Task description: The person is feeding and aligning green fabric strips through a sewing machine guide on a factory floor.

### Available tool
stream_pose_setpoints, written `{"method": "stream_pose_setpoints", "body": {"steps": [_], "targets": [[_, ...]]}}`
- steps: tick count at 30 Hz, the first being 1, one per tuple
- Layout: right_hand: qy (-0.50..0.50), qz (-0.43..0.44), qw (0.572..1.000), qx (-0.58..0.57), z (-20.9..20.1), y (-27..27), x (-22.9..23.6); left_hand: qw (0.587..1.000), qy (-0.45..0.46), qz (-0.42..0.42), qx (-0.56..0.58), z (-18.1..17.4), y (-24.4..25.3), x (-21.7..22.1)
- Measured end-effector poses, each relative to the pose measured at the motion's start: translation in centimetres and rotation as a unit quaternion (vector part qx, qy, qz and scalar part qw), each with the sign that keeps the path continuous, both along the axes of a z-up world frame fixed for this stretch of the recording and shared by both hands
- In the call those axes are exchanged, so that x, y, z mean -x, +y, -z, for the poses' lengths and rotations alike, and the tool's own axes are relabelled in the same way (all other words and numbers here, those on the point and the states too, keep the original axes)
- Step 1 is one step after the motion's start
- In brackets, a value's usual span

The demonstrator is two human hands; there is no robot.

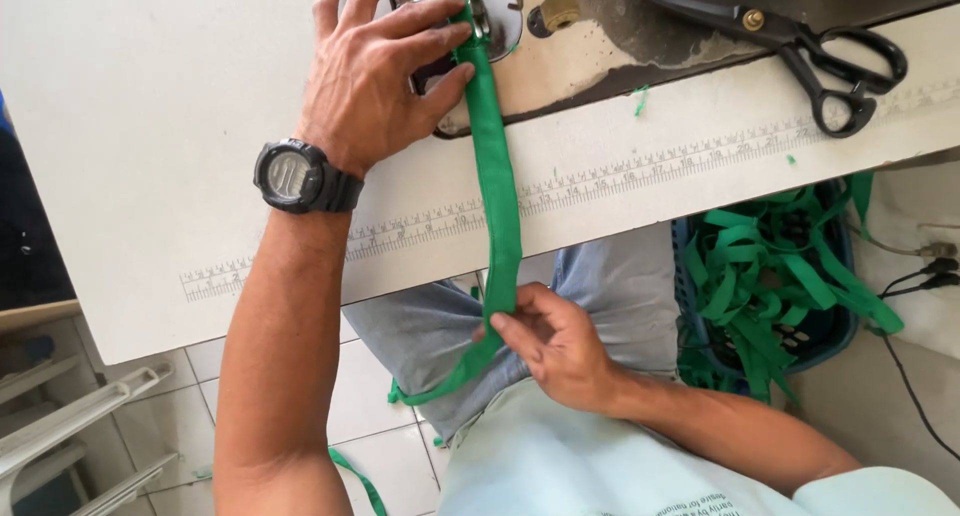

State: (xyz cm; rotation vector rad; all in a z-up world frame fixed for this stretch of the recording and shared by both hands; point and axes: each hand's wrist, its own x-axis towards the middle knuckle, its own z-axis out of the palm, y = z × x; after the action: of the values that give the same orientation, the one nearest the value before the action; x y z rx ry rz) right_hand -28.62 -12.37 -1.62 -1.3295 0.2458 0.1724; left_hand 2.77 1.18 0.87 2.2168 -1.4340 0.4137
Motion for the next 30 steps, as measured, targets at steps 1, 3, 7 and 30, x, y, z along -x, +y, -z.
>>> {"method": "stream_pose_setpoints", "body": {"steps": [1,3,7,30], "targets": [[-0.02,0.0,0.999,-0.026,-1.3,-0.6,0.1,1.0,0.004,-0.013,-0.006,0.1,-0.1,0.0],[-0.012,-0.001,1.0,-0.027,-2.3,-1.4,0.6,1.0,-0.005,-0.016,-0.003,0.4,-0.4,0.3],[0.021,0.006,0.999,-0.037,-1.0,-1.9,1.3,0.999,-0.044,0.003,0.03,1.1,-0.5,0.2],[0.016,0.056,0.998,0.013,0.7,-3.4,0.3,0.996,-0.047,-0.04,0.064,0.4,-1.4,1.5]]}}
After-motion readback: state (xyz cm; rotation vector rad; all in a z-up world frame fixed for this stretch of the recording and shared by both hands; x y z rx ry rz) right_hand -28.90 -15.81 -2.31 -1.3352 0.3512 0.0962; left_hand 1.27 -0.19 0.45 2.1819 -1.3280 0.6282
